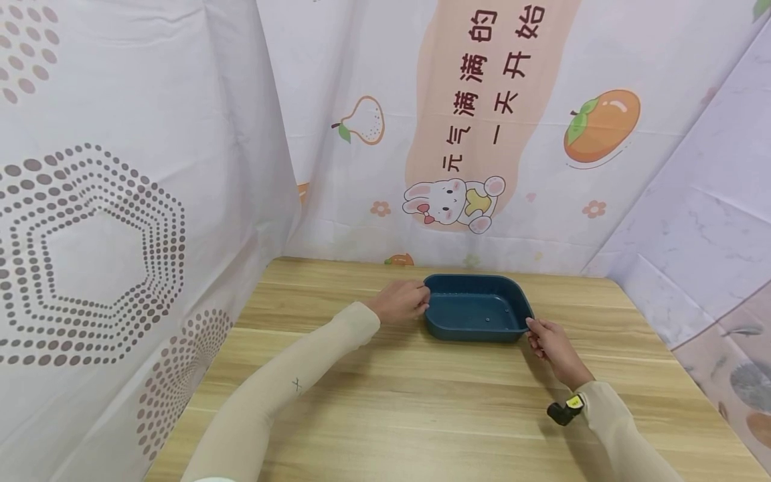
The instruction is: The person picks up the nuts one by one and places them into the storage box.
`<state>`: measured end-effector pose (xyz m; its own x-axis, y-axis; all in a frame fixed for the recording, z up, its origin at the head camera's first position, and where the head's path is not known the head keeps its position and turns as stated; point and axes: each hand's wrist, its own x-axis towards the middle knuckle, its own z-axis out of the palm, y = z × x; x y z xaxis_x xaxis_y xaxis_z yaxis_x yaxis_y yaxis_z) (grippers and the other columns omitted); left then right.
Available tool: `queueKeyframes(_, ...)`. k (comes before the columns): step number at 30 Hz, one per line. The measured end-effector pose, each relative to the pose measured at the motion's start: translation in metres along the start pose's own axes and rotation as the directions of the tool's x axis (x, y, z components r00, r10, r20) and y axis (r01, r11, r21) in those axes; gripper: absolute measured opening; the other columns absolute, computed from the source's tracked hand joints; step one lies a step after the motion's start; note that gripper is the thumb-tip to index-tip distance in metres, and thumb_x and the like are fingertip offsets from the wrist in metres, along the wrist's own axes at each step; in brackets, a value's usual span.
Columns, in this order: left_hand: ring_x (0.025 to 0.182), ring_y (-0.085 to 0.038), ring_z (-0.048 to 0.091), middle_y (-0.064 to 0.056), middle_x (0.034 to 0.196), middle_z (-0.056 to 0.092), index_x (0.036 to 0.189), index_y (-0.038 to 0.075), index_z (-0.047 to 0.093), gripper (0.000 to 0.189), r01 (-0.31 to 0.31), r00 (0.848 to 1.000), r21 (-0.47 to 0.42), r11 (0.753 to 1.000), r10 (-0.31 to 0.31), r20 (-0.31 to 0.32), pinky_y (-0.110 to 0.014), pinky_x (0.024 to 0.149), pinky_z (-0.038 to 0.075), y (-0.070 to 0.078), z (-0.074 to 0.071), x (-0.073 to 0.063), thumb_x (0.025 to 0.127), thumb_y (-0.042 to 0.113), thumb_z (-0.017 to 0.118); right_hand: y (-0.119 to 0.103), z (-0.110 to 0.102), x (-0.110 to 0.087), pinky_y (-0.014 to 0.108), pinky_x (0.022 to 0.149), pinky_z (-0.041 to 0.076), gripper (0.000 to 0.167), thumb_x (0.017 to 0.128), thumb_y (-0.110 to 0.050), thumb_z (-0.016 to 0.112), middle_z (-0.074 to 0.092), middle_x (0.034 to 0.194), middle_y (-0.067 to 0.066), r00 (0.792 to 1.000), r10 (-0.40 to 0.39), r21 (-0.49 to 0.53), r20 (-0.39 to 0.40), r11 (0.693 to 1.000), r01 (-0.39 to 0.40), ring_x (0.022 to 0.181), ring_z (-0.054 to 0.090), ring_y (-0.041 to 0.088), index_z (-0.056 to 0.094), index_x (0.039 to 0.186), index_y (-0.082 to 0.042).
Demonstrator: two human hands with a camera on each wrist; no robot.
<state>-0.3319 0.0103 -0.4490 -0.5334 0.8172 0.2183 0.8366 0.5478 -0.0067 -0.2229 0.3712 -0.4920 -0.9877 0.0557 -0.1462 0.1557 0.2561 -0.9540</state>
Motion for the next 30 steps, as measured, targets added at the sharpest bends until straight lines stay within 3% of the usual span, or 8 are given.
queueKeyframes(16, 0.085, -0.009, 0.063, 0.002, 0.096, 0.068, 0.099, 0.013, 0.073, 0.011, 0.029, 0.999, 0.014, 0.999, -0.029, -0.022, -0.024, 0.073, 0.053, -0.013, 0.0, -0.015, 0.101, 0.021, 0.065, 0.0, 0.0, -0.002, 0.022, 0.05, 0.037, 0.044, 0.112, -0.034, 0.041, 0.046, 0.068, -0.004, 1.0, -0.017, 0.008, -0.004, 1.0, 0.017, 0.055, 0.041, 0.008, 0.054, 0.094, 0.004)
queueKeyframes(30, 0.08, -0.01, 0.063, 0.0, 0.095, 0.067, 0.098, 0.012, 0.07, 0.007, 0.064, 0.997, 0.042, 0.997, -0.063, -0.037, -0.025, 0.068, 0.053, -0.033, 0.001, -0.043, 0.099, 0.019, 0.069, -0.003, 0.0, -0.004, 0.022, 0.052, 0.038, 0.043, 0.112, -0.035, 0.041, 0.047, 0.07, -0.004, 1.0, -0.01, 0.019, 0.01, 1.0, 0.01, 0.055, 0.041, 0.008, 0.054, 0.094, 0.002)
